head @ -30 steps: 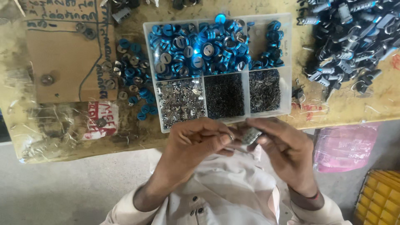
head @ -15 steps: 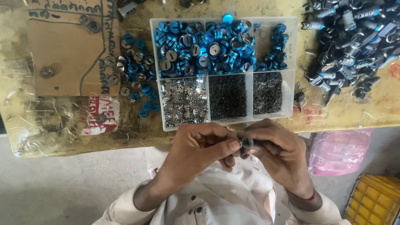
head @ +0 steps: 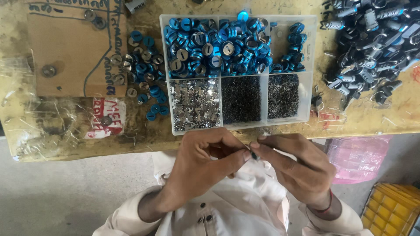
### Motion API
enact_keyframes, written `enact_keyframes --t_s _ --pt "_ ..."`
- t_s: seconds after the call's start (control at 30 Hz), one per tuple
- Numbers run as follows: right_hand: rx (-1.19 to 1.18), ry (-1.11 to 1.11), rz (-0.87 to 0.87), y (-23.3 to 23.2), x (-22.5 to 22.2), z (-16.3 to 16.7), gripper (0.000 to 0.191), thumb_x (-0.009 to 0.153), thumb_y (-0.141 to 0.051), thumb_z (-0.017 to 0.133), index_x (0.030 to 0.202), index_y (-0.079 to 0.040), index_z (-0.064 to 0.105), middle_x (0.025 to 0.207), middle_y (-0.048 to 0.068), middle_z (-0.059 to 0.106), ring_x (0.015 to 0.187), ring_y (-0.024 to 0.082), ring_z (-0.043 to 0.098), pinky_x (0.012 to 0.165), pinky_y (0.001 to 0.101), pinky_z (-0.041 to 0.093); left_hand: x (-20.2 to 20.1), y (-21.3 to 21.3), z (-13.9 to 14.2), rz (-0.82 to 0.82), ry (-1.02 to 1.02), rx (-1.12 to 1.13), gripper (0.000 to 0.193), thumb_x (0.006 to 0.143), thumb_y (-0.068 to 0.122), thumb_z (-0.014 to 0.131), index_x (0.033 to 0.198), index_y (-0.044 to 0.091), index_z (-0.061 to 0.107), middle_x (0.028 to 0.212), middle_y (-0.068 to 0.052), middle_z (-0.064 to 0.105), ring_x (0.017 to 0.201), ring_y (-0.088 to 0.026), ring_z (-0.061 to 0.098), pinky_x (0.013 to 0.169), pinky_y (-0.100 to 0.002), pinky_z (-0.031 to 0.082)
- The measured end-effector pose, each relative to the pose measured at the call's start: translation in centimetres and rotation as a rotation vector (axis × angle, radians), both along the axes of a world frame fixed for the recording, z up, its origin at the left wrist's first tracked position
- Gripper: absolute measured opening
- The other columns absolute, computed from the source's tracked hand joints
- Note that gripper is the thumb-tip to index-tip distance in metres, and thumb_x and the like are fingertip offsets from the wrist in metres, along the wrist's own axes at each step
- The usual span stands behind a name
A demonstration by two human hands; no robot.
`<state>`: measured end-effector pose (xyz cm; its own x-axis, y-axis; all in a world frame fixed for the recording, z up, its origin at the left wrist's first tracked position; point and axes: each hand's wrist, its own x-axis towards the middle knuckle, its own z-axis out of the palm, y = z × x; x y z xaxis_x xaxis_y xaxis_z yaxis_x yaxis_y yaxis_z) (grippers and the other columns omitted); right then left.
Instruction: The person assembles keys by inserting small metal pins into a key blank and then attaching a blue plastic cap. The person repeats this process multiple times, handling key blanks, pins, and caps from a compartmentalized tray on a cluttered workbench.
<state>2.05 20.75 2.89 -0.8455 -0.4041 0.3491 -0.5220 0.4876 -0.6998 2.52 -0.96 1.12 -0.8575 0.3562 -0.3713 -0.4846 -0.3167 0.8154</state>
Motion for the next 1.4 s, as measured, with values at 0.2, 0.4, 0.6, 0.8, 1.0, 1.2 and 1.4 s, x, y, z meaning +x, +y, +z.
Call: enact_keyframes --t_s 0.2,0.4,0.6,0.8,1.0,1.2,1.4 --pt "-0.041 -0.032 0.071 0.0 -0.6 0.5 0.034 0.076 0.01 0.078 0.107 -0.002 0.076 0.104 0.01 0.071 0.089 0.02 0.072 0.073 0.0299 0.059 -0.2 -0.6 0.0 -0.089 -0.091 0.06 0.006 0.093 0.005 0.075 0.092 -0.001 0.073 0.073 -0.003 0.07 0.061 -0.005 0.064 0.052 -0.021 0.055" --pt "0.178 0.14 0.097 0.3 -0.8 0.9 0.042 0.072 0.009 0.078 0.113 0.001 0.074 0.105 0.011 0.07 0.088 0.024 0.072 0.072 0.0344 0.058 0.8 1.0 -0.7 0.069 0.281 -0.19 0.003 0.097 0.004 0.071 0.096 0.002 0.07 0.089 -0.005 0.07 0.07 -0.006 0.064 0.053 -0.02 0.053" --pt "0.346 0.124 -0.097 -1.7 0.1 1.1 0.042 0.077 -0.003 0.089 0.117 0.002 0.075 0.103 0.009 0.068 0.076 0.017 0.069 0.063 0.0325 0.055 2.0 3.2 -0.3 0.236 0.537 -0.391 0.023 0.094 -0.002 0.073 0.114 -0.005 0.064 0.108 -0.011 0.071 0.096 -0.02 0.073 0.082 -0.028 0.062" --pt "0.195 -0.111 0.01 -1.1 -1.5 1.3 0.043 0.072 -0.003 0.082 0.114 -0.004 0.07 0.109 0.011 0.069 0.085 0.019 0.073 0.067 0.0278 0.059 1.9 2.9 -2.3 0.365 0.436 -0.095 0.021 0.098 -0.009 0.067 0.119 -0.007 0.067 0.114 -0.022 0.075 0.103 -0.028 0.079 0.091 -0.034 0.067" --pt "0.6 0.115 -0.329 1.9 -10.5 0.6 0.015 0.098 -0.004 0.085 0.111 -0.004 0.078 0.095 0.015 0.066 0.077 0.03 0.066 0.067 0.0408 0.051 1.6 2.4 -4.0 0.301 0.738 -0.279 0.02 0.098 -0.009 0.067 0.118 -0.005 0.068 0.118 -0.025 0.074 0.102 -0.029 0.081 0.083 -0.033 0.067" --pt "0.632 0.333 -0.391 2.7 -15.5 -3.9 0.018 0.089 -0.009 0.087 0.101 -0.006 0.074 0.102 0.013 0.064 0.094 0.031 0.067 0.077 0.041 0.052 1.1 2.2 -3.9 0.24 0.851 -0.349 0.02 0.094 -0.005 0.073 0.114 -0.003 0.07 0.116 -0.021 0.075 0.104 -0.027 0.079 0.086 -0.032 0.07" --pt "0.389 0.154 -0.331 4.1 -14.4 -4.6 0.019 0.103 -0.002 0.081 0.111 0.002 0.063 0.106 0.014 0.067 0.079 0.023 0.069 0.069 0.0332 0.053 0.4 1.8 -5.0 0.177 0.8 -0.259 0.018 0.094 -0.007 0.075 0.111 -0.002 0.07 0.114 -0.02 0.076 0.105 -0.027 0.079 0.086 -0.032 0.067"
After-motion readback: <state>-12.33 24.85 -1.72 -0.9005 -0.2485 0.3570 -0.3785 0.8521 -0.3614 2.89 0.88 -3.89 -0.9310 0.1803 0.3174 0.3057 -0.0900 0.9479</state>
